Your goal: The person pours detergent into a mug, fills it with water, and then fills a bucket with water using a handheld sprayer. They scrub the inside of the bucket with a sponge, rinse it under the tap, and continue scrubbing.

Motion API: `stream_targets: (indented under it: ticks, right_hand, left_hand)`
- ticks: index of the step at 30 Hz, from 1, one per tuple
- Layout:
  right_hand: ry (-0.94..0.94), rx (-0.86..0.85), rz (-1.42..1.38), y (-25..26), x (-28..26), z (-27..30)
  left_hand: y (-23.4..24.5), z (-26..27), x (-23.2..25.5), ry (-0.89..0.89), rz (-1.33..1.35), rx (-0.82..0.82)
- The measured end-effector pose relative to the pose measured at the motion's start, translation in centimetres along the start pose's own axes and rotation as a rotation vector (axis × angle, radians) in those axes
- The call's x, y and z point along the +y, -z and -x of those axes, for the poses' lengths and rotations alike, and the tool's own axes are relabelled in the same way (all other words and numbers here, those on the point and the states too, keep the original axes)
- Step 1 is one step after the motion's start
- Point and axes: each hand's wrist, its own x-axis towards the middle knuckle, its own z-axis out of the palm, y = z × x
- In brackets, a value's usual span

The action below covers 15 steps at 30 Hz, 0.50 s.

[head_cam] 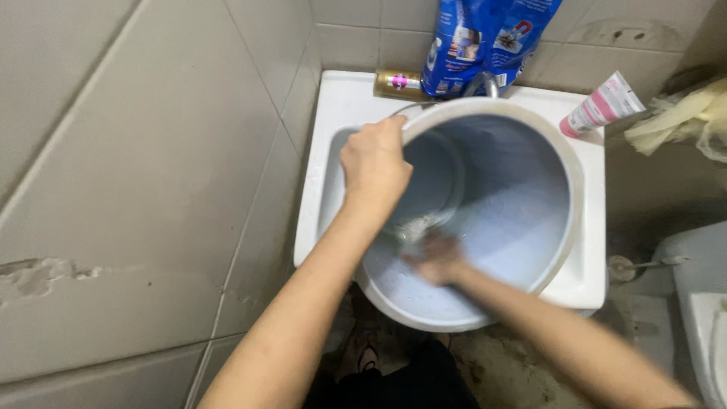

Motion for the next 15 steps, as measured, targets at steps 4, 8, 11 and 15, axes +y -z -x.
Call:
stream_targets:
  ticks: [4,8,11,15]
  right_hand:
    - [0.187,0.061,-0.938,-2.0,-5.9,1.0]
    - [0.459,-0.009,-0.805,0.9,-3.8,8.2]
    - [0.496,0.040,-0.231,4.3,1.6,12.8]
    - [0.022,-0.007,0.552,7.5,8.2,12.0]
  left_hand:
    - [-0.7,-0.1,1.4,-0.050,0.010,-0.028]
    - [-0.3,-0.3,1.8,-0.049,-0.033,-0.064]
    - [-0.5,-0.5,1.7,-0.053,-0.032,-0.094]
    - [-1.3,-0.2,1.3,-0.030,-0.031,-0.075]
